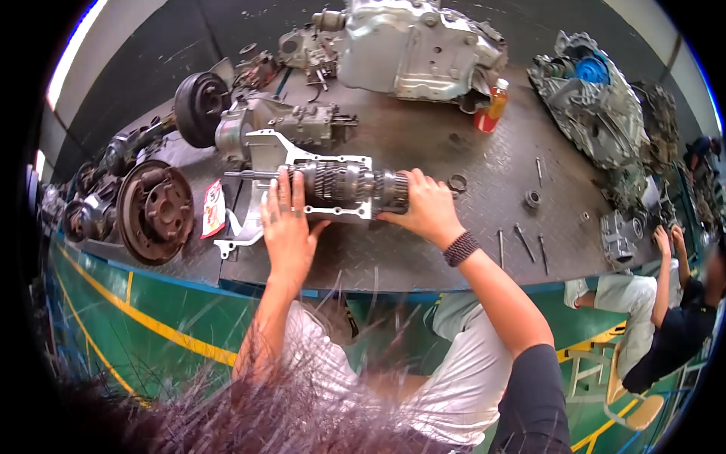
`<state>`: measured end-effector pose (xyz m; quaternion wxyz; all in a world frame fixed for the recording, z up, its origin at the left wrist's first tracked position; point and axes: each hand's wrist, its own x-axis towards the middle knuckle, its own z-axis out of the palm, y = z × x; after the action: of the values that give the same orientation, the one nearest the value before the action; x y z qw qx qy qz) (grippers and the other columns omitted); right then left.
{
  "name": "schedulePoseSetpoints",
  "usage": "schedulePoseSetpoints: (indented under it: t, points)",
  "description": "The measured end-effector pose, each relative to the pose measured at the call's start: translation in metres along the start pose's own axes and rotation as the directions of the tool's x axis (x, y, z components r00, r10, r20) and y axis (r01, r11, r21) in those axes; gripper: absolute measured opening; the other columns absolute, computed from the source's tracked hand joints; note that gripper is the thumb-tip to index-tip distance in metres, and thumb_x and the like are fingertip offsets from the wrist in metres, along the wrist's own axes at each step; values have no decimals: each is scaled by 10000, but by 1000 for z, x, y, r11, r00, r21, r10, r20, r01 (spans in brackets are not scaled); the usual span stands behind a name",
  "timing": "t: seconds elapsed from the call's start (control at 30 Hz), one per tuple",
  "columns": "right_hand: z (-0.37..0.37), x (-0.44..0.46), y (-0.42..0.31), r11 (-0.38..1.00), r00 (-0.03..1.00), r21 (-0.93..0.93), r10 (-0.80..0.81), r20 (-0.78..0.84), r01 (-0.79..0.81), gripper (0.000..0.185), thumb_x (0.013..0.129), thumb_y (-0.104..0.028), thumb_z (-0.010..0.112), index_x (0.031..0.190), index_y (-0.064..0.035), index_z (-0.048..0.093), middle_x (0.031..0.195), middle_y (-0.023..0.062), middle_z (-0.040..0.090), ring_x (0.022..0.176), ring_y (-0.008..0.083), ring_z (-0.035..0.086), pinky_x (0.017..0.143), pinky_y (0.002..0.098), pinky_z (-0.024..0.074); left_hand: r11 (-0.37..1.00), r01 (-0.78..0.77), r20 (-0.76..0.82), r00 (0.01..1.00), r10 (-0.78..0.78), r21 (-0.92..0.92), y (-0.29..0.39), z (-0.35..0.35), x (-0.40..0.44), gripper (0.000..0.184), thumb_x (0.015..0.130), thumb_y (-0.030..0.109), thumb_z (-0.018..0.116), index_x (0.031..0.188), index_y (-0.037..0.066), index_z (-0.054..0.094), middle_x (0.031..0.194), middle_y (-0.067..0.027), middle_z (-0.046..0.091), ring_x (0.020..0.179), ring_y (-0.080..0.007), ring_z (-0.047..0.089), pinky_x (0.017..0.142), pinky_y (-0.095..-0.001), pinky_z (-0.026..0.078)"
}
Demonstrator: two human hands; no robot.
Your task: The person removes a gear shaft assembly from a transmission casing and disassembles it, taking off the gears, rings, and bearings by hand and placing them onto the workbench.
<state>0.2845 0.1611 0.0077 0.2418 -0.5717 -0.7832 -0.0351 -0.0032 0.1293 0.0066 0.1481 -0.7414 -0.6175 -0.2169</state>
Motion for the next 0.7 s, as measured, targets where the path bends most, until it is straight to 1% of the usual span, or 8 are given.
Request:
schedulePoseSetpoints:
  t: [0.2,0.3,0.33,0.43,0.47,0.5,0.57,0.7]
  points:
    - [9,15,9,1000,1000,-28,0,21,0,941,757,-696,855,1411,-63,617,1199,149,691,1139,352,702,956,450,552,997,-8,-38,999,12,82,-3,6,11,1205,802,439,889,1740,128,199,1800,-169,195,1558,-438,363,1285,-575,291]
    - [6,16,28,980,983,-81,-182,-11,180,984,755,-721,838,1444,-61,595,1226,166,689,1206,370,668,991,472,536,995,38,-7,999,-38,90,4,5,11,1167,822,418,883,1735,118,220,1800,-176,191,1571,-430,348,1293,-573,283]
    - [-3,12,38,979,979,-16,-202,-7,202,892,885,-695,745,1479,-53,568,1299,198,679,1272,397,626,1047,495,512,995,27,-28,999,-25,91,6,3,9,1158,834,418,874,1736,115,214,1803,-169,188,1579,-426,339,1295,-572,276]
    - [-43,19,100,990,986,90,100,130,-112,717,1028,-604,624,1472,-43,583,1362,219,659,1286,419,612,1101,496,489,999,2,-54,999,0,40,4,4,6,1141,863,422,852,1739,109,192,1810,-146,182,1595,-420,321,1301,-570,258]
    - [-59,12,111,944,957,157,287,32,-288,535,1105,-451,560,1426,-26,620,1387,221,651,1287,428,609,1098,498,500,998,-6,-58,998,10,63,2,7,6,1141,869,423,847,1741,110,180,1812,-136,180,1595,-414,322,1298,-569,265]
    - [-49,-1,136,897,897,82,439,-50,-434,522,1073,-433,619,1395,-23,648,1407,232,635,1278,436,613,1096,501,506,997,-10,-67,998,15,70,3,7,5,1147,866,429,849,1740,104,180,1814,-139,175,1593,-412,324,1295,-560,273]
    - [-20,-27,182,885,880,-20,465,100,-465,581,1042,-446,665,1442,-27,620,1445,255,599,1298,443,605,1109,505,503,997,-21,-74,997,26,74,3,7,5,1161,860,436,853,1740,96,176,1814,-142,171,1589,-408,333,1291,-552,283]
    - [3,-42,165,969,972,72,232,44,-235,635,976,-423,762,1474,-59,612,1462,207,596,1326,415,588,1107,503,511,997,-48,-104,993,53,55,5,7,4,1173,847,396,873,1738,92,173,1816,-145,166,1581,-413,342,1293,-544,283]
